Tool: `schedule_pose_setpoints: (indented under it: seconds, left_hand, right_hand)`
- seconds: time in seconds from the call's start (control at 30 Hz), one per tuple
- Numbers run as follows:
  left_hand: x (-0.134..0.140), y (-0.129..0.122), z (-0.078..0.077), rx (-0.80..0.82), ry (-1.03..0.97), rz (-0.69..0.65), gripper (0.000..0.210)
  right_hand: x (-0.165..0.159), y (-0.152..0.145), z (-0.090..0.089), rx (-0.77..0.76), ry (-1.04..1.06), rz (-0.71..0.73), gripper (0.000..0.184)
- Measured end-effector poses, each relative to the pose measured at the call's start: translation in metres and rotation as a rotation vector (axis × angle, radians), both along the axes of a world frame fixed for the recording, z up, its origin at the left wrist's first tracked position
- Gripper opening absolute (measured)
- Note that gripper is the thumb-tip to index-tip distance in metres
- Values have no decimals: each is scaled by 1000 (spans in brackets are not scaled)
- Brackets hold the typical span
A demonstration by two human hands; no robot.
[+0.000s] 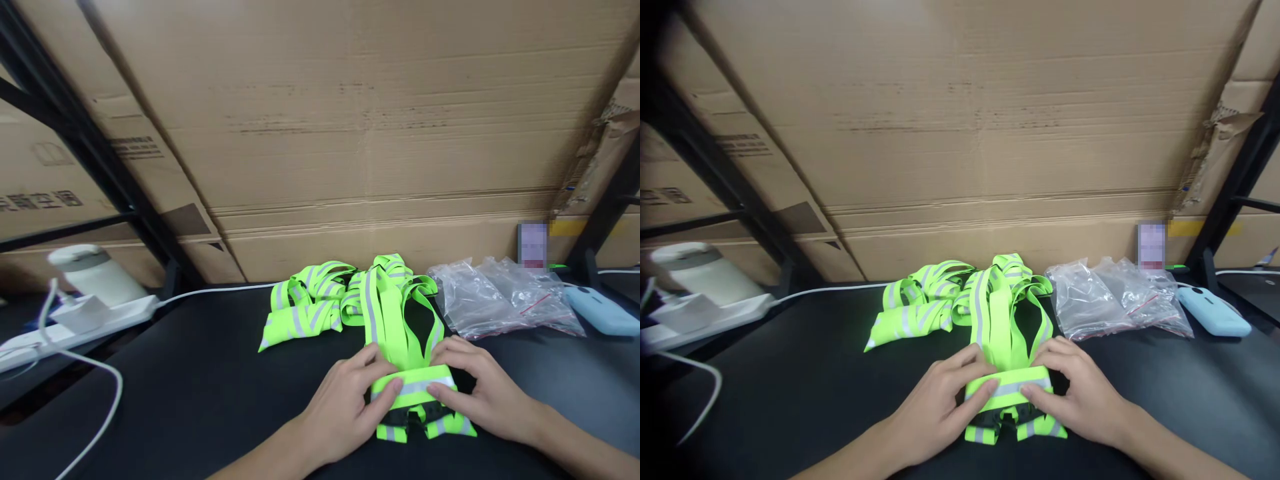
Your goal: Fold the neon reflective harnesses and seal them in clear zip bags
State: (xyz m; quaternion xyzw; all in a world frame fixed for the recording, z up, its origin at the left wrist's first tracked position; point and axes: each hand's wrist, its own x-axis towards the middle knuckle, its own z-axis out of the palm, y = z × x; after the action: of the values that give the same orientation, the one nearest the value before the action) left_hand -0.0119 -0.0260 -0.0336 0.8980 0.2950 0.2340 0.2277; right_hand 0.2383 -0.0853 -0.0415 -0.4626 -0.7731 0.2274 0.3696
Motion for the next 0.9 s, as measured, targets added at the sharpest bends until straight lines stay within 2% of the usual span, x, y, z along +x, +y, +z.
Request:
schedule_pose_setpoints:
  seconds: [0.07, 0.17, 0.27, 0.3, 0.4, 0.43, 0.53, 0.6, 0.67, 0.8, 0.9]
  left_hand:
    - [0, 1, 1, -54, -18, 9, 33]
    - [0, 1, 0, -141, -73, 26, 24]
    - [-1, 2, -4, -188, -103, 26, 23]
    - [-1, 3, -5, -187, -97, 21, 22]
    - [-2, 5, -5, -158, -62, 21, 26]
    - [-2, 6, -3, -144, -48, 14, 27]
    - [-7, 7, 2, -112, -12, -89, 30]
    - [-11, 6, 5, -86, -3, -171, 50]
    - [-13, 4, 4, -47, -1, -180, 68]
    - [-12, 4, -1, -50, 15, -102, 46]
    - [-8, 5, -1, -120, -25, -7, 35]
  right_hand:
    - [0, 0, -3, 9, -10, 24, 13]
    - [1, -1, -6, 63, -42, 36, 23]
    - [4, -2, -4, 184, -130, 103, 15]
    - [5, -2, -2, 216, -161, 143, 19]
    - [11, -3, 2, 253, -225, 229, 56]
    - [13, -4, 3, 248, -243, 237, 61]
    - [15, -7, 2, 224, -299, 218, 47]
    - [14, -9, 1, 198, -302, 190, 42]
    - [12, -9, 0, 152, -262, 171, 40]
    - [9, -5, -1, 33, -124, 138, 28]
    - [8, -2, -2, -13, -47, 18, 23]
